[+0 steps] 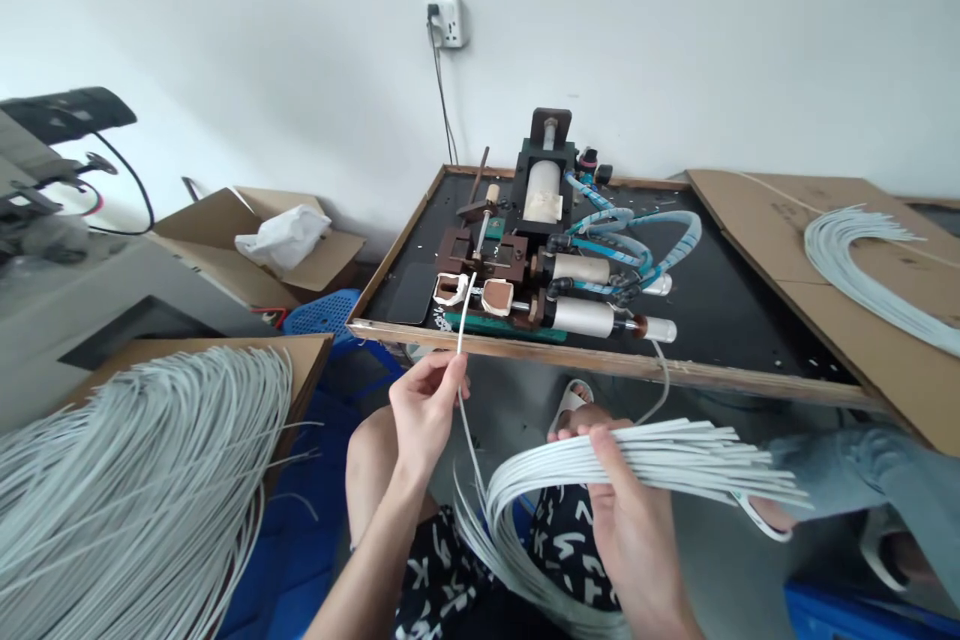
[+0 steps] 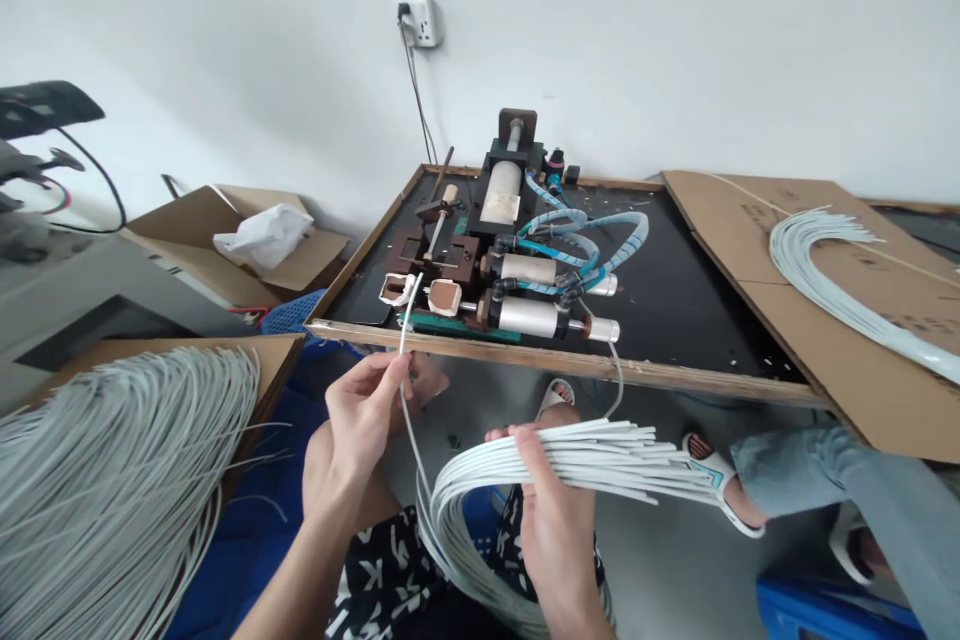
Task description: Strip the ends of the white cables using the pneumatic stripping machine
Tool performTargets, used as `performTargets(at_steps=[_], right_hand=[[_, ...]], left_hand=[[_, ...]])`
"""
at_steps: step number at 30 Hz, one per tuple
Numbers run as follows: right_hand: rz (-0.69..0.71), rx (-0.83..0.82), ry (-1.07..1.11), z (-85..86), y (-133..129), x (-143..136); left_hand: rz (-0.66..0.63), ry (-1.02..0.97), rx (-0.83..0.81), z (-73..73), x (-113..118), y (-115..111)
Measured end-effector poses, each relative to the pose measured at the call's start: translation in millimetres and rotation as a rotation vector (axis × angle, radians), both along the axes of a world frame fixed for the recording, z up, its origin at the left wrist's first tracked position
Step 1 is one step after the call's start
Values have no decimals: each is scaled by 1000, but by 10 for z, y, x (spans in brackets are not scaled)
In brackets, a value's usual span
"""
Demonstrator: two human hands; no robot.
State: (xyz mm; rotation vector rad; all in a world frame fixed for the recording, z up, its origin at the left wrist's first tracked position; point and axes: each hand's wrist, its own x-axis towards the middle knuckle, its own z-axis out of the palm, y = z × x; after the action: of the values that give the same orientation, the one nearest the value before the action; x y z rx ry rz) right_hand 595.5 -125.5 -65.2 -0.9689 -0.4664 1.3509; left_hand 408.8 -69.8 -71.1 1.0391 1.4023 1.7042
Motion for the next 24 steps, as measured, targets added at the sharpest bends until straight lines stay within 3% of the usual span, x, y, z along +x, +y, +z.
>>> performTargets(at_steps=[5,17,24], right_hand=[[19,-10,-46,-26,-39,-76],[10,-15,-66,-2,-43,-88],[5,-6,-45,-31,-8,-111]], left_hand=[[-10,-25,12,-33,15,192],[-4,-8,-1,-111,-28,322],[-6,-9,-9,-77,-29,350]])
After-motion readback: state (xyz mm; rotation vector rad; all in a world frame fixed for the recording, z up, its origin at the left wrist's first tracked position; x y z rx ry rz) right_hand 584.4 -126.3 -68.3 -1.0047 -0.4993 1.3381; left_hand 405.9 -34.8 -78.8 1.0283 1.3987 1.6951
